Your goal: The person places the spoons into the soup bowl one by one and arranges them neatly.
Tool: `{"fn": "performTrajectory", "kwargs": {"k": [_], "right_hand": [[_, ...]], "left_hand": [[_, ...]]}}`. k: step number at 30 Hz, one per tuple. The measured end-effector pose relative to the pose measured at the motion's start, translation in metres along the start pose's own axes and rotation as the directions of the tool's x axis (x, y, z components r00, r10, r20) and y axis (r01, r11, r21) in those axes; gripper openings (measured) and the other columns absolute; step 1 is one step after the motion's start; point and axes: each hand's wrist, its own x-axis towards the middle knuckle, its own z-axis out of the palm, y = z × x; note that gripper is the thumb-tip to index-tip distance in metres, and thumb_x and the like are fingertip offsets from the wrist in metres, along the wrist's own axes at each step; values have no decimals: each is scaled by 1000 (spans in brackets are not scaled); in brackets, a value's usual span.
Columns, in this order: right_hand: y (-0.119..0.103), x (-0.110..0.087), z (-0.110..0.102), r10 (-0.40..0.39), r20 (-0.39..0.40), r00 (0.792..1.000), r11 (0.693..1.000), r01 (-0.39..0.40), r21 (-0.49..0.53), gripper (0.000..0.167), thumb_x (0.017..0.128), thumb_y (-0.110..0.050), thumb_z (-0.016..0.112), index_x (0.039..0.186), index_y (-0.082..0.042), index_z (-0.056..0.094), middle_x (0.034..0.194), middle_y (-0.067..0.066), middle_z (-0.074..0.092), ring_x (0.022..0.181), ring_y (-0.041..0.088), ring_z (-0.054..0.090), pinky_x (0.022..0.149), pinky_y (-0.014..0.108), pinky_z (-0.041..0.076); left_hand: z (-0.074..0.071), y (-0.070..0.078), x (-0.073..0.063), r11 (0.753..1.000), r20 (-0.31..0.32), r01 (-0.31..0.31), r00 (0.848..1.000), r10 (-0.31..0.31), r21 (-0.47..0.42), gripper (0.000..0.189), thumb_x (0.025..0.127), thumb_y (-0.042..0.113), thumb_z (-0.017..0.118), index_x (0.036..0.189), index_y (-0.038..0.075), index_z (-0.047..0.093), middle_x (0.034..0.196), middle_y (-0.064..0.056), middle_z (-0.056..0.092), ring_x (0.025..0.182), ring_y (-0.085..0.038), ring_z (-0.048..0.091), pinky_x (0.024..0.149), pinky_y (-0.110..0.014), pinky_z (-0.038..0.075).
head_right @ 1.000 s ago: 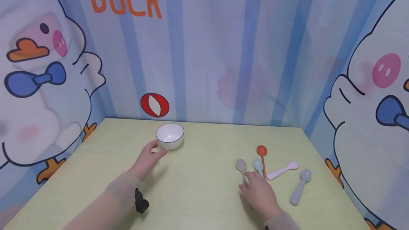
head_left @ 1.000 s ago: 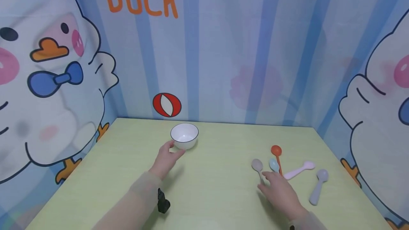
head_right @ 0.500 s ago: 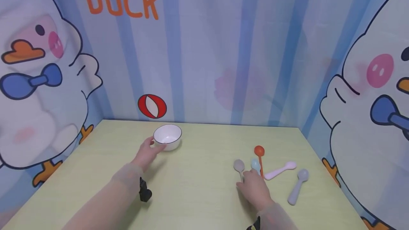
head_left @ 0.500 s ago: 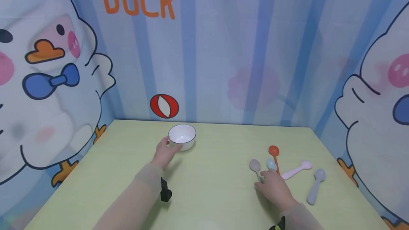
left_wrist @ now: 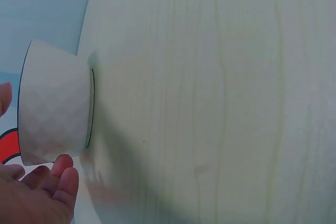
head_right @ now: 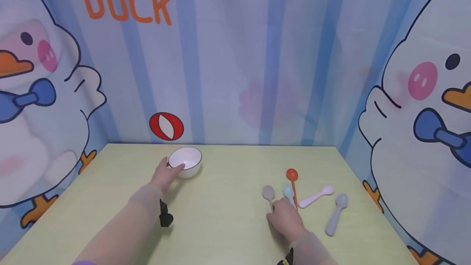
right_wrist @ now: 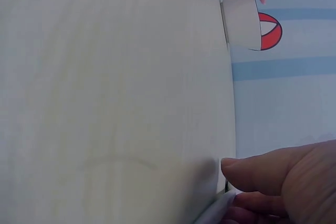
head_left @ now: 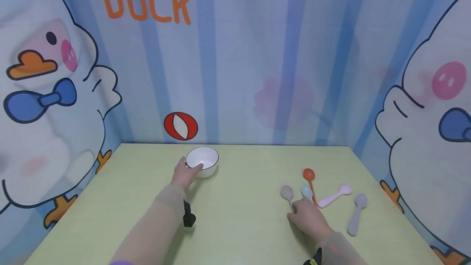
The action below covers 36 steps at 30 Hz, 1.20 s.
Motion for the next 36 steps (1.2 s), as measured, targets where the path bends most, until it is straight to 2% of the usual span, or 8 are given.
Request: {"fn": "performTrajectory", "kwargs": {"k": [6,12,19,24,26,27,31,36], "right_hand": [[1,2,0,-13,14,1000,1000,13,-12,29,80,-9,71,63,-10,47,69,2,46,69,18,42,61,33,38],[-2,3,1,-43,6,999,998,43,-38,32,80,-5,70,62,-10,44,67,1,43,67,17,39,60,32,35],[-6,5,3,-43,35,998,998,44,-36,24,82,-3,67,66,-11,50,70,1,45,68,17,40,60,33,36],[-7,5,2,-41,52,998,998,43,-41,15,83,-3,66,73,-11,58,76,1,52,71,16,43,63,34,40],[-8,5,2,-42,56,998,998,44,-35,4,83,-3,66,81,-7,65,80,1,55,72,15,45,64,34,42],[-8,5,2,-43,56,997,998,45,-34,5,83,-3,66,86,-5,68,81,2,56,73,15,46,65,34,43],[-9,4,1,-30,79,996,999,32,-24,30,83,-2,67,113,-1,69,89,4,60,79,15,52,72,37,48],[-11,4,1,-22,102,995,1000,24,-16,30,84,-3,67,114,-2,69,87,4,58,78,15,52,72,37,49]], "left_hand": [[0,-6,11,999,39,-27,999,26,33,90,89,40,65,154,6,13,156,-20,20,141,-38,20,111,-57,23],[-2,-9,16,999,56,-35,998,34,21,91,87,39,69,154,9,16,156,-17,22,140,-37,21,109,-60,24],[-4,-10,14,998,107,-40,994,34,53,90,87,40,69,154,10,16,157,-17,20,142,-38,19,110,-60,21],[-4,-7,8,996,152,-54,987,43,67,87,87,39,70,153,14,20,154,-14,27,140,-36,23,109,-61,22],[-4,-7,6,996,172,-55,984,42,71,88,86,38,70,154,14,20,153,-13,30,140,-36,25,109,-61,23],[-4,-7,4,996,183,-56,982,41,75,87,86,38,70,154,14,20,153,-13,30,140,-36,25,109,-62,23],[-3,-6,-2,994,221,-67,974,45,92,88,86,38,71,153,14,20,153,-13,31,139,-36,26,108,-62,24],[-2,-6,-9,993,251,-76,967,52,89,86,84,36,74,152,17,25,151,-11,34,138,-35,29,107,-62,26]]}}
